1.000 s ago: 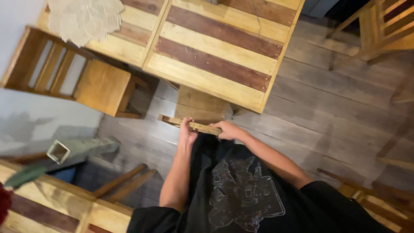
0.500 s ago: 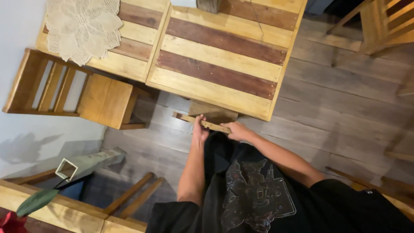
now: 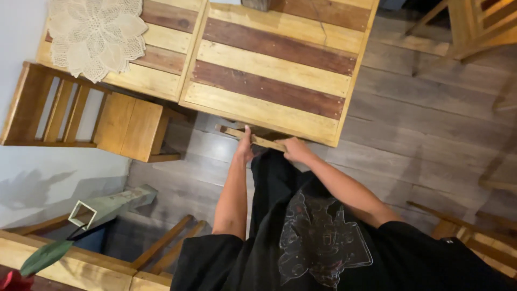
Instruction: Arrange lace doilies on wooden tables and position stools around them.
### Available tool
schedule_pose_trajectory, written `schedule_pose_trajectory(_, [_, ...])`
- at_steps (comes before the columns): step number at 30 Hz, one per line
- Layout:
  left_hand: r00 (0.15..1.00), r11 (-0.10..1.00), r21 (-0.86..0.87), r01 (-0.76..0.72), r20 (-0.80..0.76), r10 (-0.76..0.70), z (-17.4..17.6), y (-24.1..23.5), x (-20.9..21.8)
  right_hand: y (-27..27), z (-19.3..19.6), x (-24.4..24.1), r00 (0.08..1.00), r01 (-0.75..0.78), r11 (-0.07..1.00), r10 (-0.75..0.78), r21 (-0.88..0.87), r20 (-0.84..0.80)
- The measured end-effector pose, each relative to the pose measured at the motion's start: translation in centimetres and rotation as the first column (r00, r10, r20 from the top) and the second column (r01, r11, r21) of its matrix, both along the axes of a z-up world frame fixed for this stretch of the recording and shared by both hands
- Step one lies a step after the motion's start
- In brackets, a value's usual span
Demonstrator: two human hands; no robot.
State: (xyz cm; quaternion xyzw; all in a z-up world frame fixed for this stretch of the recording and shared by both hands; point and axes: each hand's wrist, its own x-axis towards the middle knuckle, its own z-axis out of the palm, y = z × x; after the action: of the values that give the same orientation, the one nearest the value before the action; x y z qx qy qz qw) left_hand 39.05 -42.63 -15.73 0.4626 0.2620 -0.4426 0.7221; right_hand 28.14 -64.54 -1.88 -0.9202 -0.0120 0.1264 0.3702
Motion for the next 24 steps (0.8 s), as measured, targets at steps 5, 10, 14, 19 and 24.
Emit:
schedule_pose_trajectory(5, [0.977, 0.955, 0.206, 0.213, -0.036, -0.211, 4.0, -2.3, 1.0, -0.7, 0.9, -2.0, 0.993, 0.115, 0.962, -0.104, -0.249, 0.059])
schedule_pose_trajectory(10, [0.966, 0.908, 0.333, 0.253, -0.030, -0.258, 2.4, -3.2, 1.4, 0.3, 7.1, -3.3, 0.952, 0.174, 0.948, -0.093, -0.265, 0.291])
schedule_pose_trajectory(14, [0.779, 0.785, 0.619, 0.028, 0.479, -0.406, 0.9, -1.0, -0.7, 1.5, 9.7, -2.6, 0.921, 0.139, 0.962, -0.038, -0.236, 0.388])
schedule_pose_trajectory(19, [0.716, 0.582, 0.781, -0.228, 0.539, -0.443, 15.3, 3.9, -7.6, 4.5, 10.3, -1.4, 0.905, -0.053, 0.976, 0.136, -0.212, 0.402])
schedule_pose_trajectory(24, [0.556, 0.346, 0.781, -0.520, 0.617, -0.557, 27.9, 12.4, -15.4, 11.1, 13.0, -1.1, 0.797, -0.300, 0.926, 0.376, -0.232, 0.473])
